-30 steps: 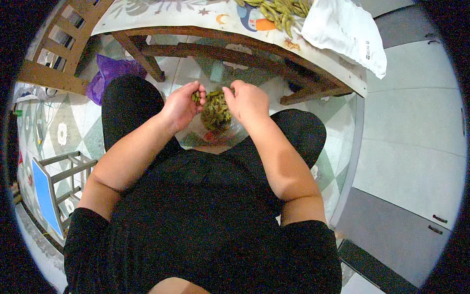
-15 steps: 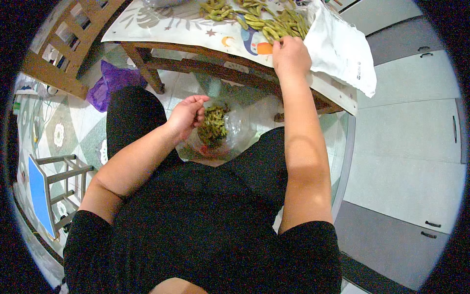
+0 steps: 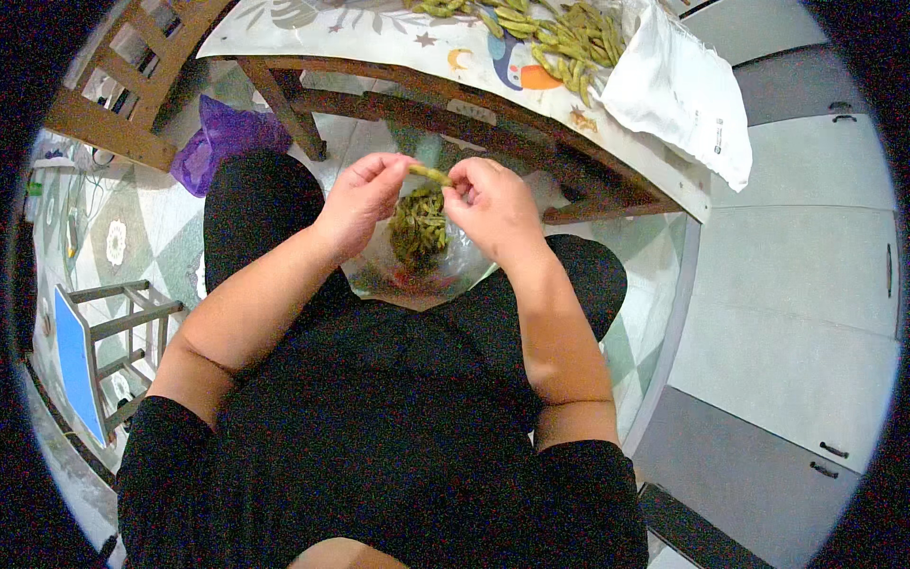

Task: The person sits on the floor and shells green peas from their pods by hand. They pick up pods from a pile on a nearby table, open them, and drop the peas into a clear plastic bag held in their lap.

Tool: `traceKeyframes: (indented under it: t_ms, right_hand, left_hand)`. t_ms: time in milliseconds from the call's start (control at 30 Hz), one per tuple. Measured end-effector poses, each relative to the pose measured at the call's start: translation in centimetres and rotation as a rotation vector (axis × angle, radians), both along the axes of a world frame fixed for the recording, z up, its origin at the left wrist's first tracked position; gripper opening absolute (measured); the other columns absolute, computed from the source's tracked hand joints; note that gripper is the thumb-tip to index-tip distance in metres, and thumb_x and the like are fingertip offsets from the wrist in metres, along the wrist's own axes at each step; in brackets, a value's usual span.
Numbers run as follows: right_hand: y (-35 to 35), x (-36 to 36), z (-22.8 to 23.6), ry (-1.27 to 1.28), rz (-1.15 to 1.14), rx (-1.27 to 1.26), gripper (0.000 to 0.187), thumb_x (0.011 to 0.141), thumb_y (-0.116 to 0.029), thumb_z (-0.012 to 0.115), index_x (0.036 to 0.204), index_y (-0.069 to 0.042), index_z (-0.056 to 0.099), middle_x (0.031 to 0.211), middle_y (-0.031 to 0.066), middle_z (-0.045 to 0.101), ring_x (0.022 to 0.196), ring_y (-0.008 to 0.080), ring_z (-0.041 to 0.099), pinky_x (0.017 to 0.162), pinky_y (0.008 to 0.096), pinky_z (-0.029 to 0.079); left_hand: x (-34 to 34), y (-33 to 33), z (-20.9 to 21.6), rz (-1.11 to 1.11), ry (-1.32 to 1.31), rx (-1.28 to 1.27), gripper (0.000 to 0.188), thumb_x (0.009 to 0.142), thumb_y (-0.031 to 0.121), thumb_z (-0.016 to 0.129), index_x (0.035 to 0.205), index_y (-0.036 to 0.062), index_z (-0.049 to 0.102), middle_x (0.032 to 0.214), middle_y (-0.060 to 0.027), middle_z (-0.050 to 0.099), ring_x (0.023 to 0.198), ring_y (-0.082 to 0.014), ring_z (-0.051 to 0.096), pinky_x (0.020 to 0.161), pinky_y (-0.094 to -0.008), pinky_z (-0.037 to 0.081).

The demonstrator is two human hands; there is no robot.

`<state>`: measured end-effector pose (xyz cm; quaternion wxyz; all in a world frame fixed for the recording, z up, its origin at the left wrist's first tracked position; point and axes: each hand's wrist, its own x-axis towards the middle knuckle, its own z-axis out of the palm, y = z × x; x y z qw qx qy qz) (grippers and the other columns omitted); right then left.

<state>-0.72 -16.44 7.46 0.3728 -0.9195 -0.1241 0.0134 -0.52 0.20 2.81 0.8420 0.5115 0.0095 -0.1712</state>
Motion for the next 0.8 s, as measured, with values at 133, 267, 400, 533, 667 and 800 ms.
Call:
traceKeyframes:
  t_ms: [133,267,400,533,667,800]
  right_hand:
    - [0.0,-0.5,-1.3,0.176,-0.076,0.380,0.010,0.076,-0.006,0.057,0.085,-0.003,0.055,0.072,-0.0030,0.052,0.063,0.0020,0.046,0.053,0.0148,0.036]
    - [0.8,-0.9,-2.2,0.264,-0.056,0.793,0.018,0.080,-0.013,0.054,0.097,-0.006,0.055,0.084,-0.0005,0.057,0.070,0.0033,0.050,0.058,0.0155,0.038]
    - [0.8,-1.0,-2.7,0.372,-0.069,0.823,0.019,0.081,-0.015,0.053,0.096,-0.004,0.054,0.084,0.0015,0.058,0.070,0.0058,0.051,0.058,0.0175,0.039]
    - [0.0,-0.8,-2.6,0.515,-0.032,0.829,0.015,0.080,-0.015,0.054,0.089,-0.003,0.054,0.077,0.0040,0.058,0.062,0.0072,0.051,0.052,0.0178,0.040]
    - [0.3,-1.2,-2.5,0.692,0.034,0.826,0.012,0.078,-0.015,0.057,0.081,-0.003,0.055,0.070,0.0043,0.059,0.053,0.0064,0.051,0.046,0.0171,0.039]
    - [0.6,-1.3,-2.6,0.775,0.039,0.859,0.012,0.078,-0.016,0.057,0.079,-0.004,0.055,0.068,0.0045,0.059,0.051,0.0053,0.050,0.045,0.0168,0.038]
  left_hand:
    - [-0.2,-0.1,-0.2,-0.015,0.106,0.066,0.016,0.083,0.025,0.051,0.083,0.0091,0.054,0.055,0.0082,0.037,0.045,-0.0026,0.028,0.042,-0.0178,0.023]
    - [-0.5,-0.4,-1.4,-0.229,0.197,-0.091,0.016,0.083,0.026,0.050,0.080,0.0101,0.051,0.056,0.0080,0.037,0.045,-0.0029,0.029,0.041,-0.0183,0.022]
    - [-1.1,-0.8,-1.3,-0.233,0.170,0.023,0.016,0.082,0.026,0.052,0.078,0.0108,0.051,0.057,0.0076,0.039,0.046,-0.0027,0.031,0.041,-0.0179,0.023]
    - [-1.0,-0.6,-1.2,-0.031,-0.093,0.180,0.015,0.080,0.024,0.056,0.080,0.0097,0.053,0.062,0.0067,0.043,0.050,-0.0022,0.034,0.043,-0.0172,0.025]
    - [-1.0,-0.3,0.0,-0.052,-0.126,0.108,0.013,0.079,0.015,0.057,0.087,0.0054,0.055,0.071,0.0044,0.048,0.060,-0.0028,0.040,0.052,-0.0162,0.032]
    - [-0.8,-0.2,-1.1,-0.051,-0.196,0.094,0.010,0.079,0.010,0.056,0.086,0.0036,0.054,0.075,0.0017,0.052,0.067,-0.0049,0.046,0.061,-0.0183,0.038]
